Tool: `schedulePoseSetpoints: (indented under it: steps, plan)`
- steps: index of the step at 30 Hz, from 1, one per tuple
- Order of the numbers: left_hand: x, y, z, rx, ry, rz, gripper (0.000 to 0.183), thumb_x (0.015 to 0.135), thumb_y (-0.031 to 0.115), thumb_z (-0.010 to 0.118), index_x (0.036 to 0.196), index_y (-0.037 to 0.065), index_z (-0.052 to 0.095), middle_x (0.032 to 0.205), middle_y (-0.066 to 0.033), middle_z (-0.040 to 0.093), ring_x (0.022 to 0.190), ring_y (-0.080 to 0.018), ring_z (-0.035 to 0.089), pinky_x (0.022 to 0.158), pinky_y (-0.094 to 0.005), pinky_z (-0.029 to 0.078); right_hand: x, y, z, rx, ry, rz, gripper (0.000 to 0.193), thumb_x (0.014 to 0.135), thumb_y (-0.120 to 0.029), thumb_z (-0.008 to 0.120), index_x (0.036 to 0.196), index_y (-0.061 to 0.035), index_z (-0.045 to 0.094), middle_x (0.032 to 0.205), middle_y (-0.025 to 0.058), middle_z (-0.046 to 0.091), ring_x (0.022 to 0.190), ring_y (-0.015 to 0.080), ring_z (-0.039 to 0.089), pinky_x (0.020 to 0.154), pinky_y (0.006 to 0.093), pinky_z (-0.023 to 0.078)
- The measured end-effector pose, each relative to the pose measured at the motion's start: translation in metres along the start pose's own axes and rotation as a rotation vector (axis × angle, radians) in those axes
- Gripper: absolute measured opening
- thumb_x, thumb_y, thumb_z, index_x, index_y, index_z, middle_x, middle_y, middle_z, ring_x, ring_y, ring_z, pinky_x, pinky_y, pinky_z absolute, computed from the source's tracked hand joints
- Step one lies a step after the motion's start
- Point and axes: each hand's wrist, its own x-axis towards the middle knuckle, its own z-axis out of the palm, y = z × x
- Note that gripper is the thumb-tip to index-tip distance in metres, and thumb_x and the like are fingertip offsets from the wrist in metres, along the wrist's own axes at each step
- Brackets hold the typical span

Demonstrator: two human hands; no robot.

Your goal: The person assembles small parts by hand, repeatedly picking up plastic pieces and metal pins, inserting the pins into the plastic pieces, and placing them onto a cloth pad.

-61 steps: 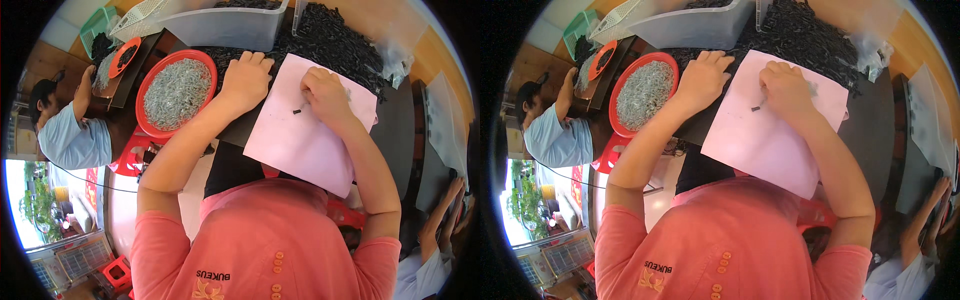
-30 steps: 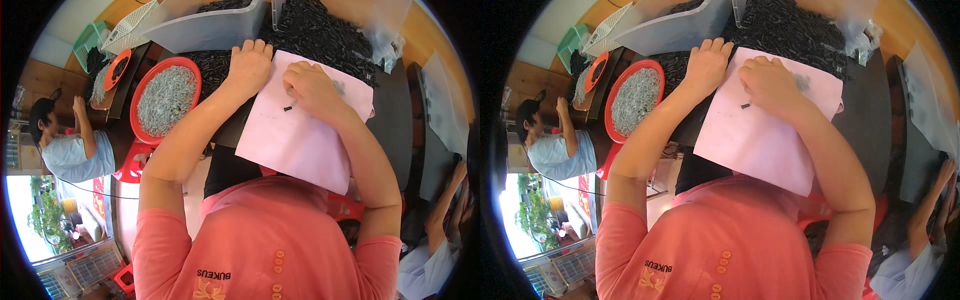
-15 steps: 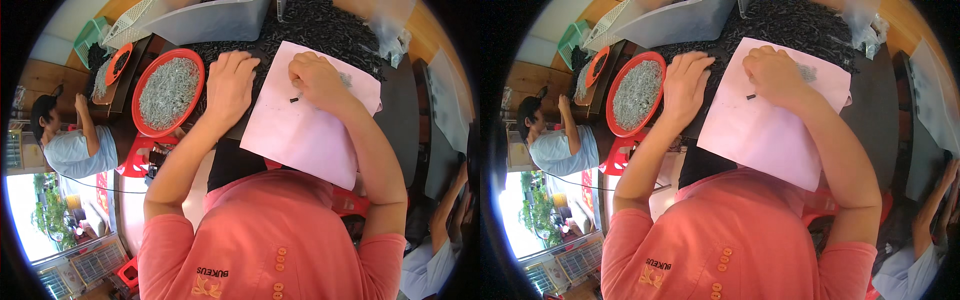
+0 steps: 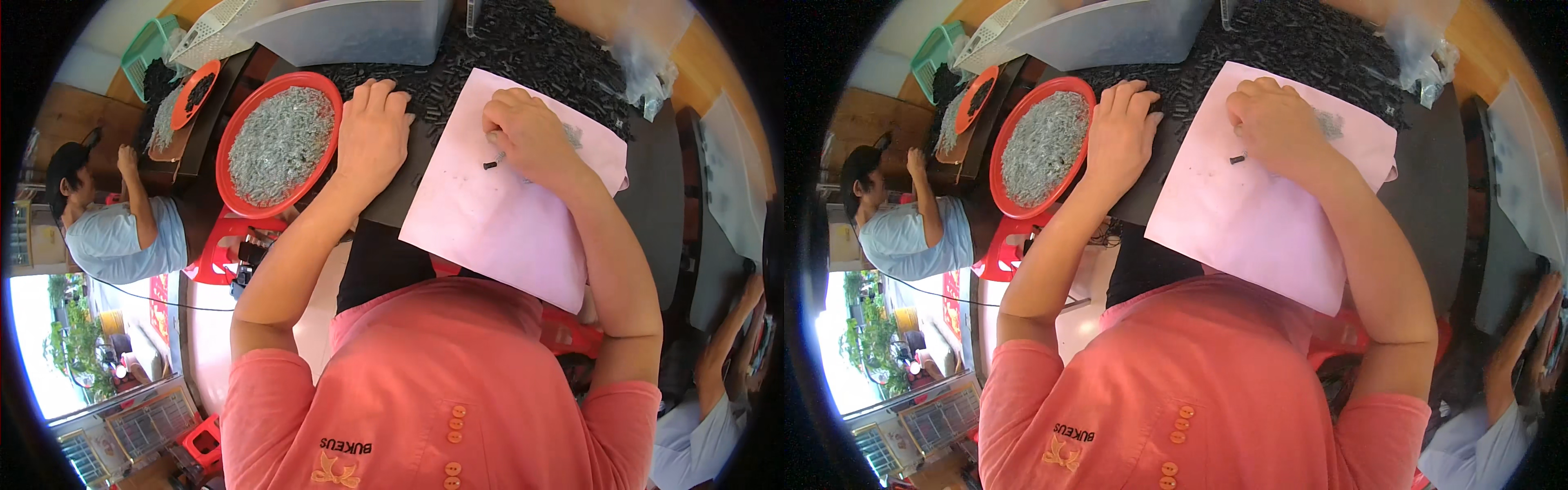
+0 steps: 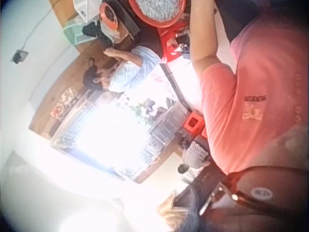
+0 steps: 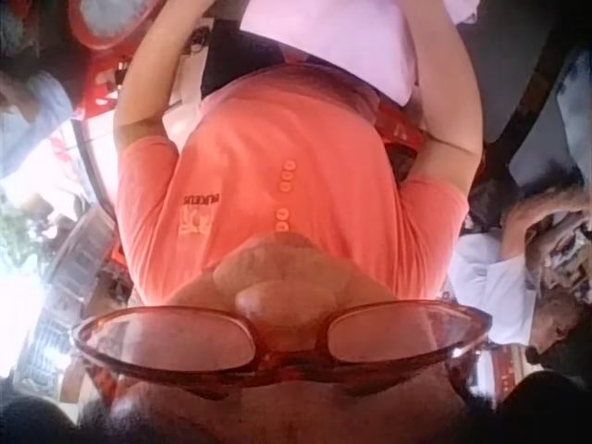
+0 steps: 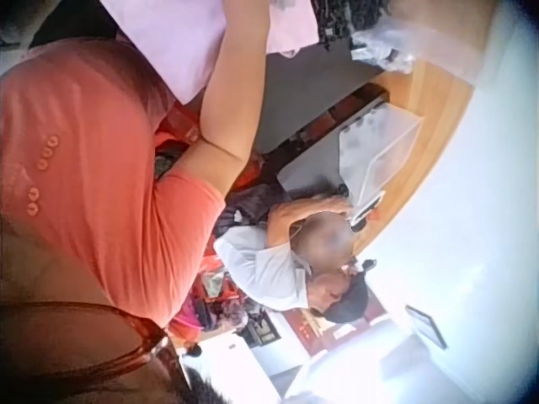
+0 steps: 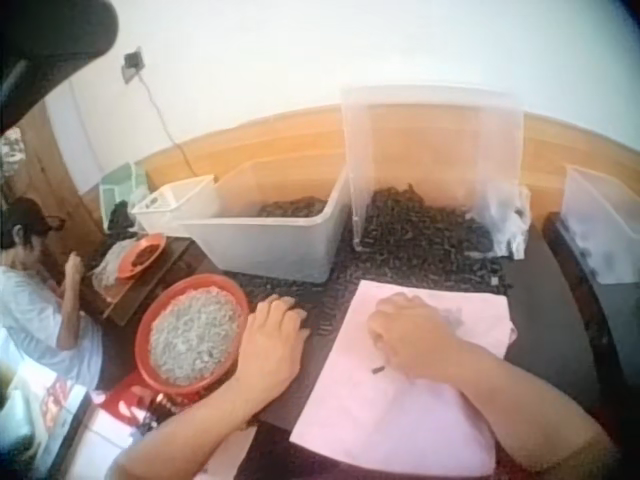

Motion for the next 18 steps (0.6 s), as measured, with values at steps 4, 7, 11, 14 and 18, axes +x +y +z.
schedulePoseSetpoints:
  steps: [4, 7, 11, 14, 18]
  plan:
    - [0.003, 0.004, -0.014, -0.167, 0.085, 0.061, 0.028, 0.08, 0.006, 0.07, 0.106, 0.002, 0.061, 0.115, -0.0156, 0.06, 0.112, -0.0358, 0.054, 0.092, -0.0453, 0.044, -0.001, 0.0, 0.001, -0.003, 0.014, -0.02, 0.007, 0.077, -0.005, 0.062, 0.077, -0.0081, 0.056, 0.086, 0.006, 0.058, 0.091, 0.0261, 0.056, 0.079, 0.0391, 0.043]
    - [-0.013, 0.01, -0.035, -0.257, 0.195, 0.115, 0.024, 0.075, 0.001, 0.07, 0.098, 0.002, 0.064, 0.108, -0.0156, 0.063, 0.102, -0.0361, 0.059, 0.087, -0.044, 0.047, -0.002, -0.001, 0.004, 0.024, 0.06, -0.053, 0.01, 0.074, -0.002, 0.062, 0.077, -0.006, 0.053, 0.083, 0.0083, 0.056, 0.088, 0.0286, 0.055, 0.077, 0.0396, 0.043]
    - [-0.062, 0.031, -0.052, -0.359, 0.217, 0.166, 0.029, 0.069, -0.005, 0.07, 0.098, 0.0, 0.064, 0.101, -0.0163, 0.063, 0.09, -0.0348, 0.06, 0.078, -0.0423, 0.048, -0.002, 0.007, 0.002, 0.049, 0.063, -0.106, 0.015, 0.071, 0.002, 0.062, 0.078, -0.0035, 0.05, 0.081, 0.0111, 0.051, 0.083, 0.0301, 0.053, 0.074, 0.0387, 0.043]
    - [-0.096, 0.043, -0.068, -0.375, 0.175, 0.11, 0.031, 0.067, -0.006, 0.071, 0.097, 0.0, 0.065, 0.099, -0.0151, 0.062, 0.087, -0.0338, 0.059, 0.074, -0.0399, 0.048, 0.002, 0.0, -0.003, 0.067, 0.05, -0.074, 0.015, 0.073, 0.003, 0.062, 0.079, -0.0032, 0.05, 0.08, 0.0103, 0.051, 0.082, 0.029, 0.053, 0.073, 0.0369, 0.043]
    - [-0.131, 0.027, -0.074, -0.27, 0.263, -0.113, 0.03, 0.069, -0.01, 0.066, 0.098, -0.002, 0.064, 0.092, -0.0147, 0.06, 0.078, -0.0323, 0.057, 0.067, -0.038, 0.046, 0.002, 0.001, 0.001, 0.094, 0.041, -0.063, 0.015, 0.074, 0.003, 0.061, 0.08, -0.0032, 0.049, 0.081, 0.0095, 0.05, 0.082, 0.0276, 0.052, 0.073, 0.0354, 0.043]
